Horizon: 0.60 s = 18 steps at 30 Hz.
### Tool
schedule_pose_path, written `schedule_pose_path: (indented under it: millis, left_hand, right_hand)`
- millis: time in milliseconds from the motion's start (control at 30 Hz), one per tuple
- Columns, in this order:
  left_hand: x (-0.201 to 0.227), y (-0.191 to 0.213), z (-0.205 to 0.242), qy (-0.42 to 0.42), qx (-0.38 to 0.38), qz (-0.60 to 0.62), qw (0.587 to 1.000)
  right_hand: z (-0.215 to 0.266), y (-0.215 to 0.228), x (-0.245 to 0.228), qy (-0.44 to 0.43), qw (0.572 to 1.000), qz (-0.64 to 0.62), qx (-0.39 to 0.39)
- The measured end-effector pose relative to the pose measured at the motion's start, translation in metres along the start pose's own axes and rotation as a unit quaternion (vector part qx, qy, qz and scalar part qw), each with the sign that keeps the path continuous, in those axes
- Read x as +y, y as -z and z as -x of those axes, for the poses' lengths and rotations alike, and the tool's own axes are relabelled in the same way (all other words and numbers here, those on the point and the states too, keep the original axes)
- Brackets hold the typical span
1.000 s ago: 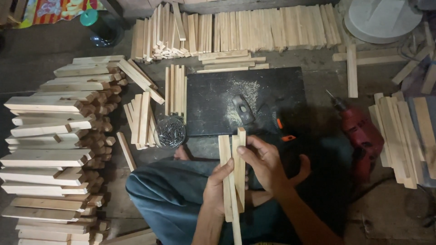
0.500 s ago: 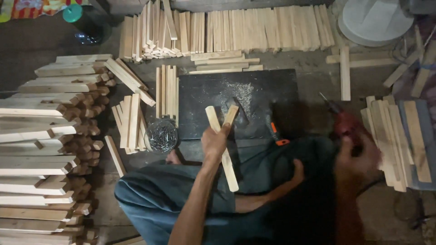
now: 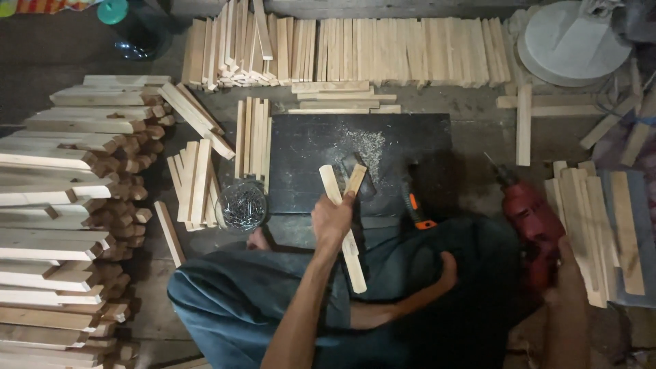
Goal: Assembling wooden slats into a larger structure using a power drill and screws while sitting on the floor.
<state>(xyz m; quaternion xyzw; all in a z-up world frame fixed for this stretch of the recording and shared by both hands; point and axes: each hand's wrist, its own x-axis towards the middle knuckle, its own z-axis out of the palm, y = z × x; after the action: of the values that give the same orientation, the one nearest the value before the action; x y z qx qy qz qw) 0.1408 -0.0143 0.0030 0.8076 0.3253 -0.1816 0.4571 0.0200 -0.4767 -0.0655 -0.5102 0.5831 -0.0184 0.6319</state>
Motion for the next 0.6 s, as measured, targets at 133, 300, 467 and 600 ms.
schedule_pose_path:
  millis: [133, 300, 467, 600]
  left_hand:
    - [0.005, 0.006, 0.006, 0.005, -0.014, -0.002, 1.000]
    - [0.014, 0.018, 0.014, 0.014, -0.035, 0.019, 0.999]
    - [0.004, 0.008, -0.001, 0.007, -0.025, 0.003, 1.000]
    - [0.005, 0.010, 0.001, -0.001, -0.029, 0.006, 1.000]
  right_hand:
    - [-0.064, 0.024, 0.024, 0.039, 0.913, -0.222, -0.340]
    - [0.004, 0.014, 0.012, 0.004, 0.769, -0.374, -0.519]
    - [0.116, -0.004, -0.036, 0.106, 0.847, -0.233, -0.465]
    - [0.272, -0.073, -0.098, 0.275, 0.847, -0.026, -0.455]
